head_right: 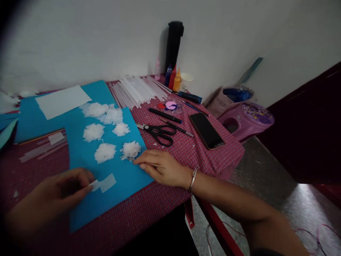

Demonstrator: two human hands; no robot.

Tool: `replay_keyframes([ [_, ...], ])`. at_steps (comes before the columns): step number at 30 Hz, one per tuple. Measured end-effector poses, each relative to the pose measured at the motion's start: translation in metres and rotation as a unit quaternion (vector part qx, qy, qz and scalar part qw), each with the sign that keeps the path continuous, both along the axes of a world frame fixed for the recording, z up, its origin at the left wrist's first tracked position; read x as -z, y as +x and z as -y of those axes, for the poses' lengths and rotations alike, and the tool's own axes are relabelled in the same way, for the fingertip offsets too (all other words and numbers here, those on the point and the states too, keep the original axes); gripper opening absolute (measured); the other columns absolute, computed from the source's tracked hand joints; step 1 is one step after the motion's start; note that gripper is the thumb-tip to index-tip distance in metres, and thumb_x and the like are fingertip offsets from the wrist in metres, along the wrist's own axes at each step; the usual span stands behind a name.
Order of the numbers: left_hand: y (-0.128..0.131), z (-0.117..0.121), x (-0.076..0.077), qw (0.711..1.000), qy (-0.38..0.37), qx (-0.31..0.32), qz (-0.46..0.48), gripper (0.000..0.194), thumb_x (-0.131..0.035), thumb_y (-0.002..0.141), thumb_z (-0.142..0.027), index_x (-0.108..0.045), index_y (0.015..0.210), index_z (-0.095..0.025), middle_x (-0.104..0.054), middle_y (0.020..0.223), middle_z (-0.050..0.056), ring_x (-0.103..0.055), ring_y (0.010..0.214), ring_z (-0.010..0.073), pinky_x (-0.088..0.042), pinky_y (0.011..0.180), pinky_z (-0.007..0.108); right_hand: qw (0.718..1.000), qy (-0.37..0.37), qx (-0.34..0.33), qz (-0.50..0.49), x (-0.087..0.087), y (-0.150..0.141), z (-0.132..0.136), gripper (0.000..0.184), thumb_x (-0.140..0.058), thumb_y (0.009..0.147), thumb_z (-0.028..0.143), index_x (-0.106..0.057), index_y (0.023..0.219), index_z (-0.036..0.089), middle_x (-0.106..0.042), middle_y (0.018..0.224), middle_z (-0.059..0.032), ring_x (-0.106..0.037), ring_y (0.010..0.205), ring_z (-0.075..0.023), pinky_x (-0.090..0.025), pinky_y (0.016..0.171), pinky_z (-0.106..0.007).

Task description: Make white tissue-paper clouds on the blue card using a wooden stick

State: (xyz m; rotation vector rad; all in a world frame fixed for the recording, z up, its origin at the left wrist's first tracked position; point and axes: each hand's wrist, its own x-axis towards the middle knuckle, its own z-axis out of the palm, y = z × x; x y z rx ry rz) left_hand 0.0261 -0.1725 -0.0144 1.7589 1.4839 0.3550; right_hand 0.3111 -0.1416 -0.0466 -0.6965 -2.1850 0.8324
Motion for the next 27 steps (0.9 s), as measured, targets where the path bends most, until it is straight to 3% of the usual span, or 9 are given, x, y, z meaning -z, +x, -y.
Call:
replay_keyframes([
  [6,0.019,-0.038,-0.022,0.995,0.033,0.082,-0.041,0.020,-0.048,0.079,-0.037,-0.061,0.079,-0.021,-0.063,0.068,0.000,-0.058,0.063,0.0152,-0.046,0.057,0.026,0.996,0.028,-0.026,0.081,0.002,-0.003,-0.004,0.025,-0.041,0.098,0.022,-0.057,0.116,0.015,-0.064,0.109,-0.0102,-0.059,0.101,-0.0160,-0.050,0.091,-0.034],
  [11,0.030,-0.062,-0.011,0.984,0.094,0.149,-0.006,0.017,-0.048,0.080,-0.027,-0.063,0.078,-0.021,-0.064,0.083,0.002,-0.058,0.070,0.0139,-0.045,0.061,0.025,1.000,0.001,0.010,0.026,0.006,-0.002,-0.003,0.025,-0.042,0.098,0.020,-0.057,0.117,0.015,-0.063,0.106,-0.0100,-0.059,0.099,-0.0148,-0.050,0.089,-0.031],
  [15,0.034,-0.061,0.000,0.979,0.078,0.188,-0.009,0.020,-0.047,0.081,-0.025,-0.067,0.080,-0.021,-0.064,0.082,0.002,-0.060,0.071,0.0149,-0.045,0.062,0.026,0.999,-0.031,0.021,-0.008,0.006,-0.001,-0.004,0.024,-0.044,0.097,0.019,-0.058,0.116,0.017,-0.065,0.105,-0.0079,-0.059,0.100,-0.0149,-0.049,0.091,-0.032],
  [22,0.058,-0.058,0.012,0.992,0.046,0.114,-0.030,0.021,-0.048,0.082,-0.029,-0.059,0.098,-0.021,-0.063,0.073,-0.001,-0.060,0.066,0.0164,-0.044,0.062,0.028,0.995,-0.085,0.052,-0.026,0.003,0.000,-0.006,0.023,-0.045,0.097,0.021,-0.062,0.110,0.017,-0.067,0.102,-0.0060,-0.061,0.093,-0.0139,-0.049,0.086,-0.029],
  [27,0.065,-0.063,0.019,0.988,0.083,0.097,-0.091,0.020,-0.047,0.083,-0.028,-0.055,0.100,-0.020,-0.065,0.079,0.001,-0.064,0.074,0.0194,-0.045,0.067,0.031,0.995,-0.053,0.071,-0.038,-0.003,0.004,-0.002,0.022,-0.043,0.096,0.019,-0.062,0.106,0.016,-0.067,0.097,-0.0062,-0.062,0.089,-0.0133,-0.051,0.082,-0.028],
])
